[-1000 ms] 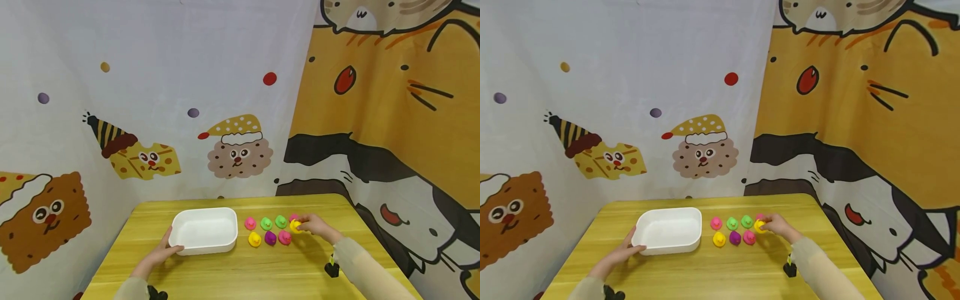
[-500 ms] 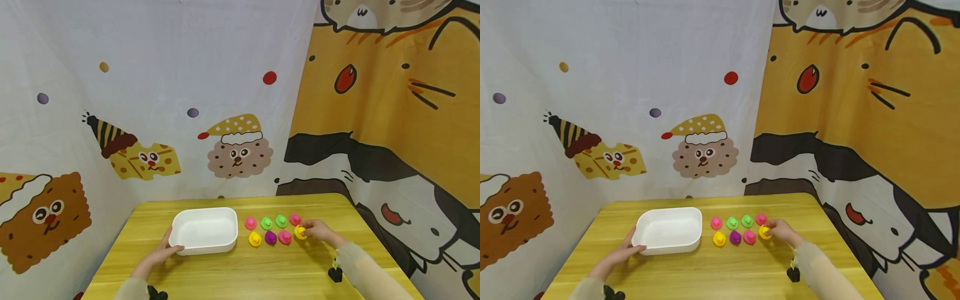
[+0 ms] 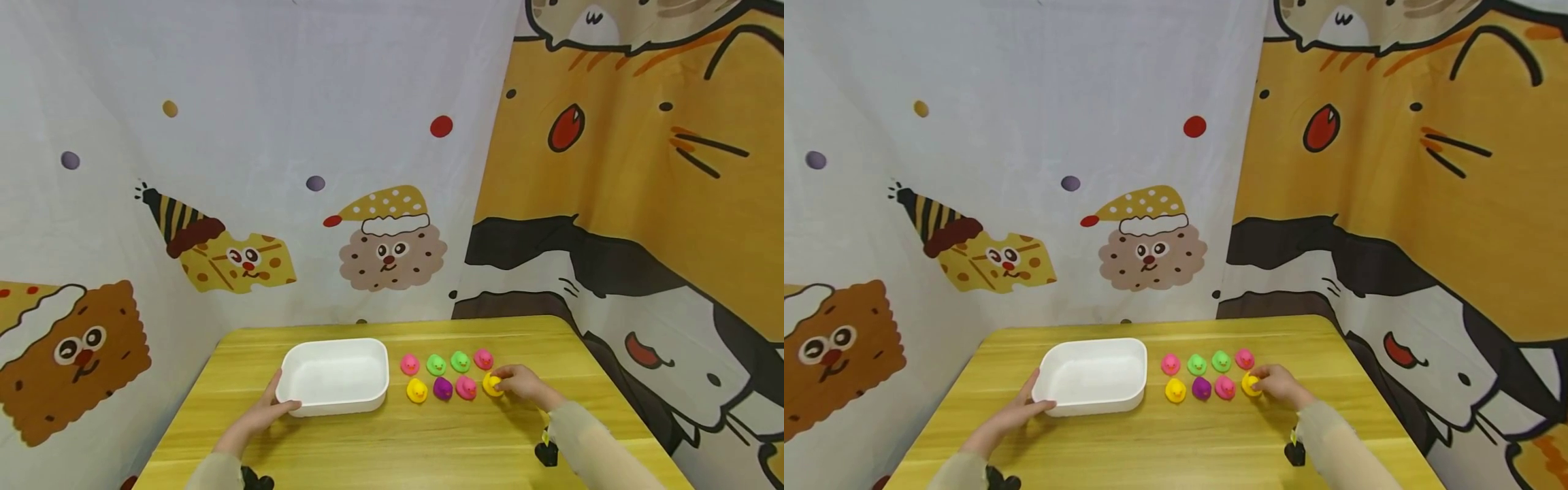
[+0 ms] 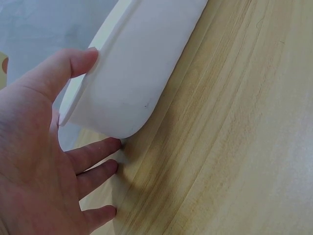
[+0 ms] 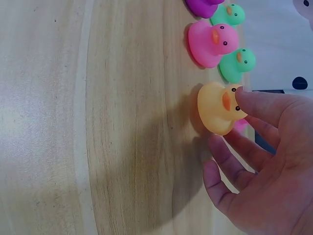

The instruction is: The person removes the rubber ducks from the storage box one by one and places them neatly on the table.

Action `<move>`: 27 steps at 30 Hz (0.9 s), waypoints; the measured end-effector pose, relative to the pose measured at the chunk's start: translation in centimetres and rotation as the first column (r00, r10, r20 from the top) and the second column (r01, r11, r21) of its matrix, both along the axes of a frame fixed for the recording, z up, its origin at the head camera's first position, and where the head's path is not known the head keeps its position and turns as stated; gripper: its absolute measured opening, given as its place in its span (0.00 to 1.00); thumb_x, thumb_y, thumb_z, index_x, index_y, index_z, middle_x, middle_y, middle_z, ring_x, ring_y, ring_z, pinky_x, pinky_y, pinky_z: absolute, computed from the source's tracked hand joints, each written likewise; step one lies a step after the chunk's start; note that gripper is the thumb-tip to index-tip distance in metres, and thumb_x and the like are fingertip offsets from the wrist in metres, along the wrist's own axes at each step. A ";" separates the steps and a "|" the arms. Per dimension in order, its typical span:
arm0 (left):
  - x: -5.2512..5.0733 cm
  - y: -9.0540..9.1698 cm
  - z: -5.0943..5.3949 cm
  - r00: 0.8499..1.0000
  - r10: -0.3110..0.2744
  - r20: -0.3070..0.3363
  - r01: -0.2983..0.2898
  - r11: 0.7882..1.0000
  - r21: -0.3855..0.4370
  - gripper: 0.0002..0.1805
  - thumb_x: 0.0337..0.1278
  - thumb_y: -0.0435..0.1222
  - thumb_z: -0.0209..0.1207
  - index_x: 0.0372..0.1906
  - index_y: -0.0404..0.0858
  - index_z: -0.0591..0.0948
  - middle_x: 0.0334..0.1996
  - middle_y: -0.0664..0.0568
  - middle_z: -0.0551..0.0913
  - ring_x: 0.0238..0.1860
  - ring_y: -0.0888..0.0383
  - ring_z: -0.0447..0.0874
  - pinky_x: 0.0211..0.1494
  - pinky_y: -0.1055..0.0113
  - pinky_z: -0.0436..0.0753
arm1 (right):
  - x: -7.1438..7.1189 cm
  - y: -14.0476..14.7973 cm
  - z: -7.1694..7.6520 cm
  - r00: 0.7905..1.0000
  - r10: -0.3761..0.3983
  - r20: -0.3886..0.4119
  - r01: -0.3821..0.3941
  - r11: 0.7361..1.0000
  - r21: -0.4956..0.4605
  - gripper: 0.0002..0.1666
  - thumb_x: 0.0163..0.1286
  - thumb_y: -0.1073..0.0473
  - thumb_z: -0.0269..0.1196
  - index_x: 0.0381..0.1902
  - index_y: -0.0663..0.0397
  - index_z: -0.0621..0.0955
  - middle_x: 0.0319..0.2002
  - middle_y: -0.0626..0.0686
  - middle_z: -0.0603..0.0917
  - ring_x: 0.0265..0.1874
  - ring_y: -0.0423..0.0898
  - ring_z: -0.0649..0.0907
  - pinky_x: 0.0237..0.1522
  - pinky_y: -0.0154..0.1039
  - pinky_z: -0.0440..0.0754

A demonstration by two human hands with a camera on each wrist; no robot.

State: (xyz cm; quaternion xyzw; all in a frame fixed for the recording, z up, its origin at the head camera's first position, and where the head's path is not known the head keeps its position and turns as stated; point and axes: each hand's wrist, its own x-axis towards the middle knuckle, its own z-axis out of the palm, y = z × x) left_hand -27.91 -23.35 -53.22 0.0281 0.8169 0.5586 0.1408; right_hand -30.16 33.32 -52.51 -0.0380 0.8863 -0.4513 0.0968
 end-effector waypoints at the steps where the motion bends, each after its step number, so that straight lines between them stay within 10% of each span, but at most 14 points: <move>1: 0.0 0.0 0.0 1.000 -0.001 -0.001 0.001 1.000 0.003 0.58 0.57 0.38 0.63 0.75 0.34 0.31 0.73 0.27 0.31 0.71 0.28 0.37 0.68 0.35 0.51 | 0.0 0.0 0.0 1.000 0.004 -0.001 -0.004 1.000 -0.002 0.21 0.60 0.69 0.65 0.49 0.78 0.78 0.45 0.65 0.82 0.38 0.48 0.78 0.43 0.45 0.80; 27: 0.4 -0.3 0.5 0.999 -0.008 0.045 0.011 0.997 -0.078 0.59 0.58 0.42 0.65 0.76 0.35 0.32 0.73 0.27 0.32 0.71 0.28 0.33 0.68 0.32 0.45 | 0.3 -0.4 -0.3 0.999 -0.032 0.044 0.032 0.999 -0.013 0.25 0.64 0.69 0.60 0.58 0.76 0.74 0.55 0.73 0.75 0.49 0.57 0.78 0.49 0.50 0.79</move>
